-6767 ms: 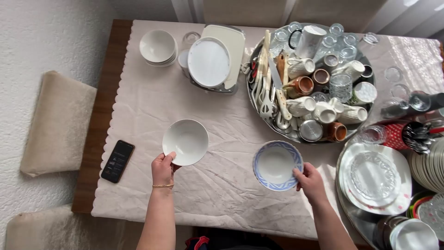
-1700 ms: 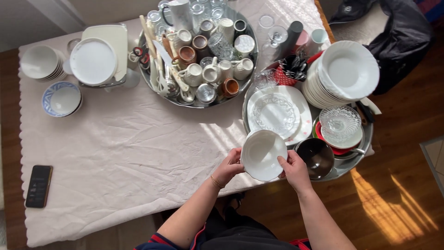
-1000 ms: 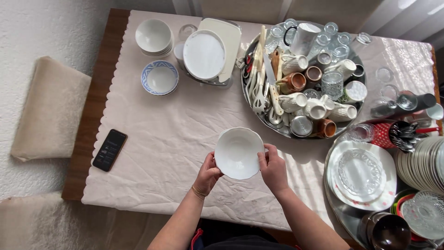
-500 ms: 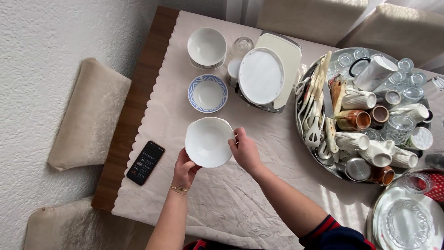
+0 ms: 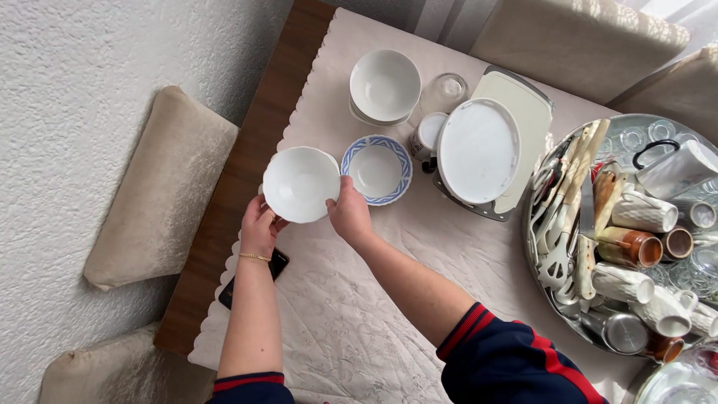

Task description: The person sorts a mixed pile of dishes on a table, picking up mugs, bowls, plates, and cutlery one at a time and placing them into separate stacks or piles by type. The person handles ceramic mugs, glass bowls, white plates, and metal spoons, arranging them neatly on the table surface.

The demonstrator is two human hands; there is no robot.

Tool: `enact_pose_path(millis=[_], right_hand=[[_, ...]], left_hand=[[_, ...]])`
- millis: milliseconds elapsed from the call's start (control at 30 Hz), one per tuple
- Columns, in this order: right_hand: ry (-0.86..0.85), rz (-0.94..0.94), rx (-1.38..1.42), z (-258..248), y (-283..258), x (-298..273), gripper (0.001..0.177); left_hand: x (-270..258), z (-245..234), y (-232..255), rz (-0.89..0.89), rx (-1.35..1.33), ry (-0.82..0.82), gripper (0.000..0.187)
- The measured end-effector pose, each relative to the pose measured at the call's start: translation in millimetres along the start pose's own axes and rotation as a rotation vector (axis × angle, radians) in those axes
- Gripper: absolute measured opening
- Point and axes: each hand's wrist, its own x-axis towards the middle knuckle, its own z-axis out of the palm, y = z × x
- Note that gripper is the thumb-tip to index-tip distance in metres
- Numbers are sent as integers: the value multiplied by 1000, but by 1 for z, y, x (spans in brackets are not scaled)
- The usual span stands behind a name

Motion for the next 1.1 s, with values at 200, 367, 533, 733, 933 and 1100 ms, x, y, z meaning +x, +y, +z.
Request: enact_pose_path(millis=[200, 367, 533, 733, 933, 1100], right_hand=[[-342, 104, 190, -39, -30, 26, 62], [-221, 88, 555, -29, -18, 17, 73], [-27, 60, 715, -3, 39, -1, 52], [584, 419, 849, 13, 129, -14, 28], [67, 474, 1383, -1, 119, -2, 54], [156, 511, 1579, 15, 136, -3, 39]], left_hand=[[57, -11, 10, -19, 165, 34, 39], [78, -1, 10, -2, 193, 77, 37], [76, 8, 5, 32, 152, 130, 33], [79, 14, -10, -5, 91, 219, 28], [83, 28, -14, -5, 240, 219, 36], [79, 34, -13, -28, 134, 212, 40]])
